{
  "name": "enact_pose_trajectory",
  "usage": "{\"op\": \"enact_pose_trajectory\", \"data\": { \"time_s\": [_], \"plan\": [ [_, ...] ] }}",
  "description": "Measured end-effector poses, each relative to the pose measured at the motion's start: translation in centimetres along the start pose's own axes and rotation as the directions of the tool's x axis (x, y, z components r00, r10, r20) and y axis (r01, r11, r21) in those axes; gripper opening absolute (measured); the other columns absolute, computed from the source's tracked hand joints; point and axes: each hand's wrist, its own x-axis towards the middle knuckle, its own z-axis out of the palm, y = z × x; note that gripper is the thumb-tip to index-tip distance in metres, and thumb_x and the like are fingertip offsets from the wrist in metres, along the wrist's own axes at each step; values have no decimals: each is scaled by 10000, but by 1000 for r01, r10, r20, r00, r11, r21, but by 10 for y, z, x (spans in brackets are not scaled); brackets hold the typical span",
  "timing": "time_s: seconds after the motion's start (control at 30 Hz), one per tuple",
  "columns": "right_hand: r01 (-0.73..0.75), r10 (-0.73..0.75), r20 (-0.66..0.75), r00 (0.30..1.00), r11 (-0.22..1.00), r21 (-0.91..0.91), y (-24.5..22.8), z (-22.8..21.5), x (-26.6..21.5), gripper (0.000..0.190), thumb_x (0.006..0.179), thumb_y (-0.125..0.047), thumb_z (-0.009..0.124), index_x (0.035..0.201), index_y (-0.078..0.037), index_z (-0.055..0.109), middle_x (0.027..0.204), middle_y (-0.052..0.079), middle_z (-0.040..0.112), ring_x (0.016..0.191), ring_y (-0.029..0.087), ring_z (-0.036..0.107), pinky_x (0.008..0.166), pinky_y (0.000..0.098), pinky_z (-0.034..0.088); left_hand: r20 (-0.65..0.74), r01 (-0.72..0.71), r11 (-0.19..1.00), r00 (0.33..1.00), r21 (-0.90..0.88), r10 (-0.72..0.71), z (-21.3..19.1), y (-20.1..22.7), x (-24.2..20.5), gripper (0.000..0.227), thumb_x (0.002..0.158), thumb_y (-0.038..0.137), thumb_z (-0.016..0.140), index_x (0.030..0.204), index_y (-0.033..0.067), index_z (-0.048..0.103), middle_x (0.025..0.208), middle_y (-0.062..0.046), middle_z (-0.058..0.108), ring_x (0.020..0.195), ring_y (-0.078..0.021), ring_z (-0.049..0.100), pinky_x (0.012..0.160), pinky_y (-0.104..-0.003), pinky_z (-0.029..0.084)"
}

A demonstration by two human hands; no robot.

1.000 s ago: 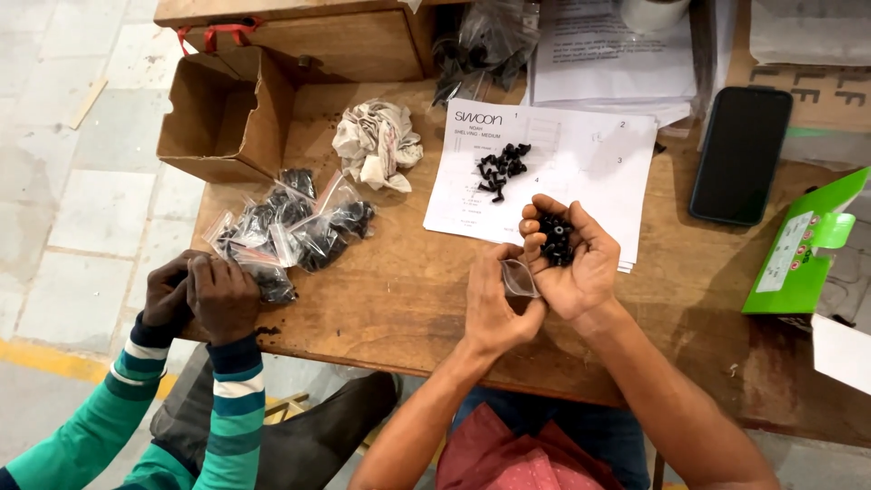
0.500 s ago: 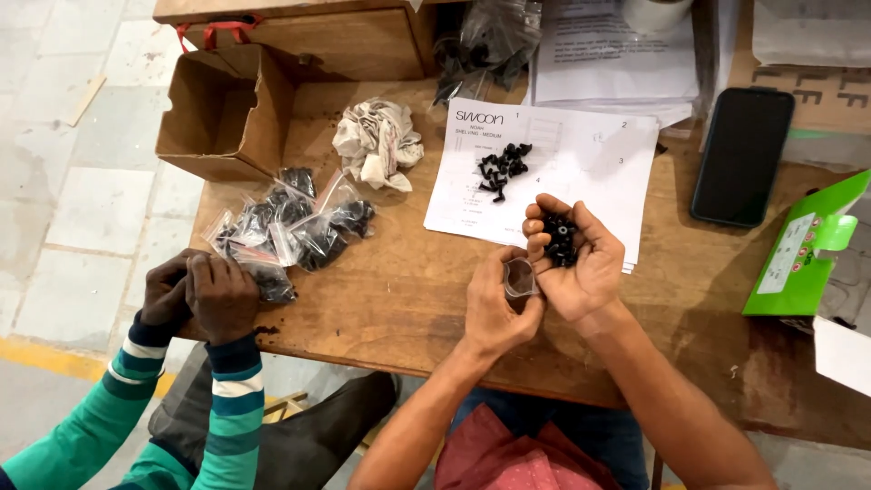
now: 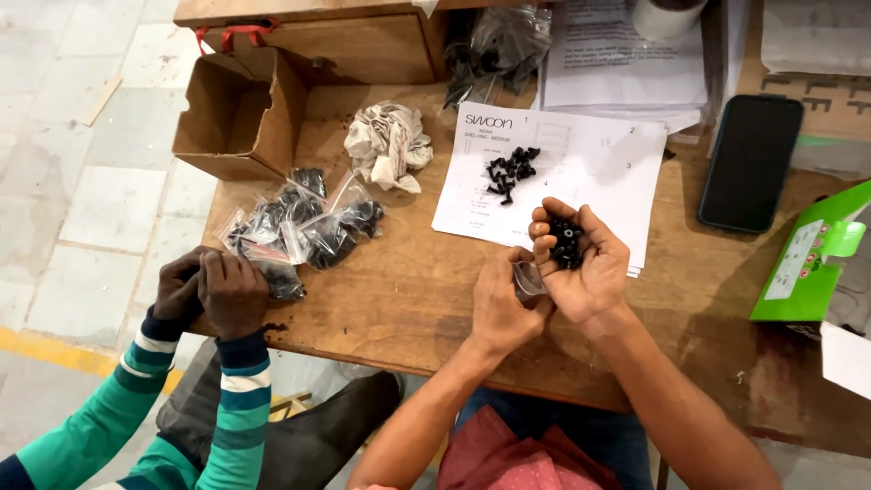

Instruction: Manually counting and packaging small black plastic hardware components into plastic bags.

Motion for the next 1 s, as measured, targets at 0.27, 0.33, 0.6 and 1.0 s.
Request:
{"op": "enact_pose_trajectory", "data": {
  "time_s": [0.27, 0.33, 0.6, 1.0],
  "plan": [
    [16, -15, -13, 1000, 999, 35, -7, -1, 3, 432, 1105, -246, 480, 1246, 145, 598, 1157, 253, 622, 1013, 293, 592, 842, 315, 595, 17, -27, 996, 1000, 85, 25, -3, 1, 14, 481, 745, 93, 813, 1174, 43, 601, 973, -163, 699, 907, -359, 676, 783, -440, 550],
    [28, -28, 0, 1000, 998, 48, -13, -3, 4, 431, 1103, -242, 484, 1246, 148, 597, 1162, 256, 621, 1017, 294, 591, 847, 316, 596, 38, -16, 999, 999, 50, 14, -6, 11, 26, 514, 754, 96, 793, 1217, 27, 581, 939, -158, 696, 872, -354, 687, 760, -443, 553],
    [97, -107, 44, 993, 977, 188, -41, -2, 7, 410, 1113, -206, 495, 1251, 170, 582, 1193, 279, 599, 1038, 296, 586, 864, 318, 598, 187, 9, 999, 982, -47, 0, 16, 14, 49, 462, 797, 102, 742, 1223, 21, 584, 859, -144, 723, 795, -350, 723, 715, -429, 575],
    [144, -147, -5, 989, 967, 211, -54, -3, 8, 392, 1103, -194, 499, 1242, 161, 594, 1182, 263, 593, 1016, 286, 581, 842, 314, 591, 179, -13, 987, 983, -160, 42, 33, -3, 47, 353, 830, 116, 797, 1112, 39, 600, 903, -135, 735, 821, -307, 746, 710, -381, 589]
  ]
}}
